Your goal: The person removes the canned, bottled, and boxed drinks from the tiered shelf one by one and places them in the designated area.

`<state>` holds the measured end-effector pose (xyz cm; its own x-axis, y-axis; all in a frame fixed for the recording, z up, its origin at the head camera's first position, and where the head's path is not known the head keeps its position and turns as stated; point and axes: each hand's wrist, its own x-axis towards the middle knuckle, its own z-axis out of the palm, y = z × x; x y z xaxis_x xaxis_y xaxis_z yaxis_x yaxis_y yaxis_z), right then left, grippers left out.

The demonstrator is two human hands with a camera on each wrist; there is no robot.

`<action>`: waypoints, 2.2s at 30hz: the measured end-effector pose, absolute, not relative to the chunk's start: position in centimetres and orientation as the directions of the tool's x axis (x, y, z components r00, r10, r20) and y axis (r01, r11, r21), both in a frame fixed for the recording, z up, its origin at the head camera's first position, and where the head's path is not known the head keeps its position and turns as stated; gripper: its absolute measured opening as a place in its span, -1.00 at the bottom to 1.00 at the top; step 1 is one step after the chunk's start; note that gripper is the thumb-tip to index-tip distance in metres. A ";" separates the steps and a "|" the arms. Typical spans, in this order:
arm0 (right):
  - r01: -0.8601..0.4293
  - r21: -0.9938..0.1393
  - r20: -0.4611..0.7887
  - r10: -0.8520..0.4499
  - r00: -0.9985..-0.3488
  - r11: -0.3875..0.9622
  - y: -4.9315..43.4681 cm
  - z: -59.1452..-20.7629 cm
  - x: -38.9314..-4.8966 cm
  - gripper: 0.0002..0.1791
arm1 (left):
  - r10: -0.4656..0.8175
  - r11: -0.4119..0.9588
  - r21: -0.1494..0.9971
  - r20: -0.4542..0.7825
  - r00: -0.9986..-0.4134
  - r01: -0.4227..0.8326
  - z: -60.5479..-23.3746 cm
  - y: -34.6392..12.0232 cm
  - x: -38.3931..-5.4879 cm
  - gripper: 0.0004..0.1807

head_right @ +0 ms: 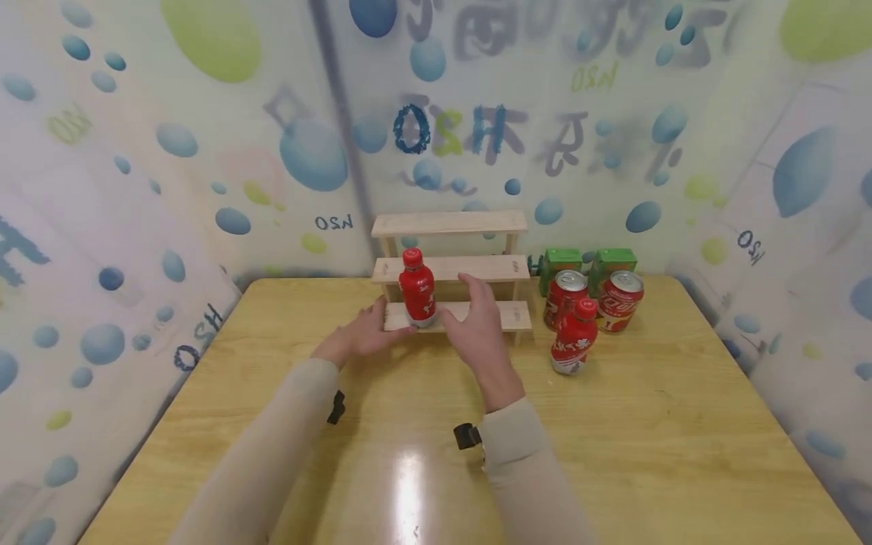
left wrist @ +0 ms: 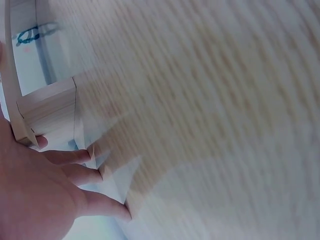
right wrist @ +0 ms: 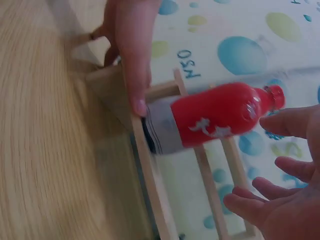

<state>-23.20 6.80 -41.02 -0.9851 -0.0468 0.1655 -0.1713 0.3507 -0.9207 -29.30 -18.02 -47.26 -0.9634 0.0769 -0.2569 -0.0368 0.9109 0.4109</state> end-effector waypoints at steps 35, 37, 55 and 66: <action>-0.127 -0.987 0.127 -0.011 -0.992 0.100 0.8 -42.9 -26.2 -0.16 | 0.080 0.916 0.401 -0.228 -0.970 -0.018 -47.1 -18.1 -29.6 0.41; -0.143 -0.986 0.144 0.005 -0.990 0.086 0.9 -42.9 -26.0 -0.18 | 0.085 0.915 0.404 -0.226 -0.970 -0.014 -47.1 -18.1 -29.6 0.42; -0.139 -0.988 0.142 0.057 -0.988 0.062 1.3 -42.1 -25.0 -0.20 | 0.077 0.906 0.421 -0.231 -0.970 -0.028 -47.0 -18.0 -29.6 0.38; -0.097 -0.994 0.100 0.082 -0.992 0.048 2.4 -42.1 -24.0 -0.22 | 0.085 0.907 0.422 -0.218 -0.972 -0.015 -47.3 -18.2 -29.5 0.44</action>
